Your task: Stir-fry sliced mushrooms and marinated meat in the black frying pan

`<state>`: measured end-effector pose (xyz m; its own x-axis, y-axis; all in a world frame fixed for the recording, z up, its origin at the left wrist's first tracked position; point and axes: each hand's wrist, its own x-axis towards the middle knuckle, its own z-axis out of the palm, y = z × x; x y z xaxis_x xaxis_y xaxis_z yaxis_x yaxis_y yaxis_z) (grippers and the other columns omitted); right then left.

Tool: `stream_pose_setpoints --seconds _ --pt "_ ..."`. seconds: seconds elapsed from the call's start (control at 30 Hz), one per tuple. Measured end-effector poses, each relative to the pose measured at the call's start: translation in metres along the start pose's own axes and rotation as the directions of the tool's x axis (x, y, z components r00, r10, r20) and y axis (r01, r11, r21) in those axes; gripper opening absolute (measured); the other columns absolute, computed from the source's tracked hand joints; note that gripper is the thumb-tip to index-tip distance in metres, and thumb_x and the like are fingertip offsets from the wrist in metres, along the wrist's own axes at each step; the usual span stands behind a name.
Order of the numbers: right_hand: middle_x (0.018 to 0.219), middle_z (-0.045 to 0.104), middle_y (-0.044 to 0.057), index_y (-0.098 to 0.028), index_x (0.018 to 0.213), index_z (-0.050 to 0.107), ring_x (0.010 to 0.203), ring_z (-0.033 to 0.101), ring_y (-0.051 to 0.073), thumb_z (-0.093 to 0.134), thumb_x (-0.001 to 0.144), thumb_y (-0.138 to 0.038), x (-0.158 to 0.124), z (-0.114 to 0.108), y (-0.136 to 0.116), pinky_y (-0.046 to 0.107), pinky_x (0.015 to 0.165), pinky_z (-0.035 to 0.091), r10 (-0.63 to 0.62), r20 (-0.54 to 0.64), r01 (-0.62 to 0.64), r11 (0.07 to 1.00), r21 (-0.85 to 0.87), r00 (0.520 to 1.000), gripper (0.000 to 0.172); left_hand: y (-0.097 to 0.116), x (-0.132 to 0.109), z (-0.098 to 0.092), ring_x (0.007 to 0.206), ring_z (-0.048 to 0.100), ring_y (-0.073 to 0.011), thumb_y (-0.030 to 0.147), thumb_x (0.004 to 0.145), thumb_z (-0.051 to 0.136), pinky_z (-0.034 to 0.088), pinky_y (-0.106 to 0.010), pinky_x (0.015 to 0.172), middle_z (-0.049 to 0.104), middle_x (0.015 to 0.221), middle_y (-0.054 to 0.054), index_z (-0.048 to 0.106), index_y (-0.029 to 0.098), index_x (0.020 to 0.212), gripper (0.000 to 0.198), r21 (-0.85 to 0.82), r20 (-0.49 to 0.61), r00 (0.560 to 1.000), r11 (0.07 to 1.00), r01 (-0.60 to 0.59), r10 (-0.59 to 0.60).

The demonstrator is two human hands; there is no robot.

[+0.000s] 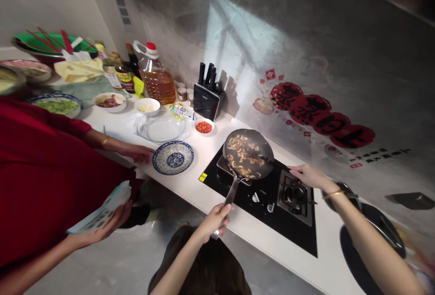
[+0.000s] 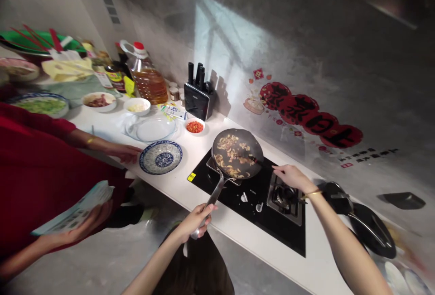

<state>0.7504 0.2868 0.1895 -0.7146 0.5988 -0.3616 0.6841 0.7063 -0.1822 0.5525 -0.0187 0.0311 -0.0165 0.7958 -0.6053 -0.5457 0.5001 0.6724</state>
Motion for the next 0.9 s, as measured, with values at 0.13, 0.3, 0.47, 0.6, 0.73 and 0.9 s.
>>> stream_pose_setpoints --seconds 0.13,0.3,0.47,0.6,0.73,0.9 --pt "0.11 0.068 0.003 -0.025 0.111 0.068 0.094 0.066 0.024 0.046 0.086 -0.044 -0.031 -0.027 0.011 0.032 0.082 0.051 -0.02 0.151 0.013 0.999 0.045 0.988 0.039 -0.003 0.002 -0.002 0.029 0.035 -0.0035 0.068 0.073 0.053 0.028 -0.018 0.031 0.044 0.054 0.009 0.051 0.014 0.107 0.064 -0.013 0.013 1.0 1.0 -0.006 0.006" --pt "0.109 0.068 0.008 -0.019 0.124 0.059 0.101 0.065 0.023 0.039 0.091 -0.038 0.012 0.017 -0.027 0.032 0.088 0.048 0.053 -0.144 -0.055 0.998 -0.014 0.988 0.043 -0.002 0.001 -0.002 0.029 0.035 -0.0039 0.067 0.073 0.054 0.029 -0.019 0.03 0.044 0.054 0.009 0.05 0.014 0.107 0.063 -0.014 0.011 1.0 1.0 -0.004 0.004" --pt "0.119 0.063 0.005 -0.023 0.126 0.057 0.107 0.062 0.021 0.04 0.092 -0.033 0.052 0.031 -0.055 0.03 0.089 0.047 0.021 -0.155 -0.023 1.0 -0.007 0.988 0.04 0.001 -0.001 0.0 0.029 0.035 -0.0043 0.067 0.072 0.055 0.027 -0.019 0.03 0.044 0.054 0.009 0.05 0.014 0.106 0.064 -0.008 -0.005 1.0 1.0 -0.002 0.002" --pt "0.117 0.064 0.006 -0.024 0.117 0.065 0.103 0.064 0.023 0.041 0.091 -0.033 0.014 0.008 -0.051 0.031 0.087 0.048 0.018 -0.081 -0.028 0.991 -0.129 0.997 0.037 0.001 -0.002 0.0 0.029 0.035 -0.0044 0.068 0.071 0.055 0.028 -0.019 0.031 0.043 0.054 0.009 0.05 0.014 0.107 0.065 -0.01 0.0 1.0 1.0 0.005 -0.005" --pt "0.105 0.07 0.006 -0.027 0.122 0.061 0.093 0.067 0.022 0.038 0.092 -0.034 -0.013 0.012 -0.063 0.029 0.079 0.051 -0.034 -0.04 0.023 0.969 -0.245 0.999 0.038 0.002 -0.002 0.0 0.029 0.036 -0.0046 0.068 0.072 0.054 0.028 -0.02 0.031 0.044 0.055 0.009 0.05 0.015 0.106 0.064 -0.002 0.007 1.0 1.0 0.003 -0.003" --pt "0.099 0.071 0.01 -0.024 0.132 0.051 0.091 0.068 0.022 0.036 0.094 -0.032 0.024 0.041 -0.078 0.032 0.078 0.051 0.103 -0.135 -0.139 0.948 -0.286 0.985 0.042 0.006 -0.006 0.001 0.03 0.035 -0.0041 0.068 0.07 0.056 0.029 -0.019 0.032 0.043 0.055 0.009 0.051 0.015 0.106 0.065 0.005 -0.009 1.0 1.0 0.023 -0.023"
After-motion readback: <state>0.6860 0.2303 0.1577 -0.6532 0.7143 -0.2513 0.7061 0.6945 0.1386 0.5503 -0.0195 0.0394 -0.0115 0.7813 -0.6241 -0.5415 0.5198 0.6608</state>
